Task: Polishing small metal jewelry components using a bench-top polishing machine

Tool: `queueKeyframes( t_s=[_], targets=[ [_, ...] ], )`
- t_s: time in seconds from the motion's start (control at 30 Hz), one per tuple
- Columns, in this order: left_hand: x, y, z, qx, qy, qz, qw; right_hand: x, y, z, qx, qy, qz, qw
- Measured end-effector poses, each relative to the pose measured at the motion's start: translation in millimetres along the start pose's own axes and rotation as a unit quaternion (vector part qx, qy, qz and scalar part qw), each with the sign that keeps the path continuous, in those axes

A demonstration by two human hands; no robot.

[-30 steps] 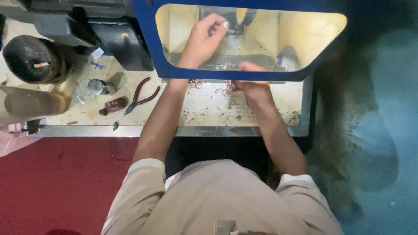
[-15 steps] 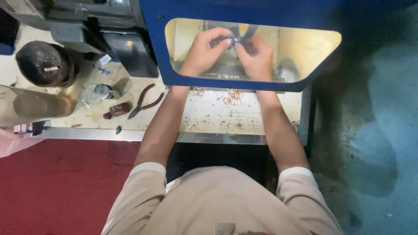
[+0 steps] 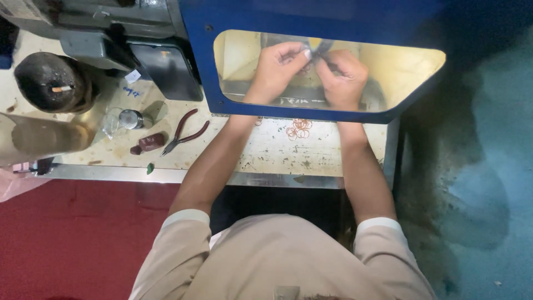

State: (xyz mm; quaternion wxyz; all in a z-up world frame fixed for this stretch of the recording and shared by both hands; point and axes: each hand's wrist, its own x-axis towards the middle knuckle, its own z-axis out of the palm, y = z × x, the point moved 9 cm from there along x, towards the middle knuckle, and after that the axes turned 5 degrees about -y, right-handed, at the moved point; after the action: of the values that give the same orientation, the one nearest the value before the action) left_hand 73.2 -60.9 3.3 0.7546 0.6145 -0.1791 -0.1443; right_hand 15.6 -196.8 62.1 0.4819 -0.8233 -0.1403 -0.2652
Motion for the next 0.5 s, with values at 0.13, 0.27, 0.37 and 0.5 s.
queueKeyframes(
  t_s=[0.13, 0.27, 0.37, 0.5],
  targets=[
    [0, -18, -4, -0.049, 0.048, -0.028, 0.997, 1, -3, 2, -0.028, 0.027, -0.026, 0.999],
    [-1, -22, -1, -0.062, 0.037, -0.015, 0.997, -1, -11, 0, -0.028, 0.041, 0.017, 0.999],
    [-1, -22, 1, -0.084, 0.026, -0.007, 0.996, -5, -2, 2, -0.016, 0.041, 0.043, 0.998],
    [0, -27, 1, -0.097, 0.035, -0.029, 0.994, -9, 14, 1, 0.022, 0.055, 0.114, 0.992]
  ],
)
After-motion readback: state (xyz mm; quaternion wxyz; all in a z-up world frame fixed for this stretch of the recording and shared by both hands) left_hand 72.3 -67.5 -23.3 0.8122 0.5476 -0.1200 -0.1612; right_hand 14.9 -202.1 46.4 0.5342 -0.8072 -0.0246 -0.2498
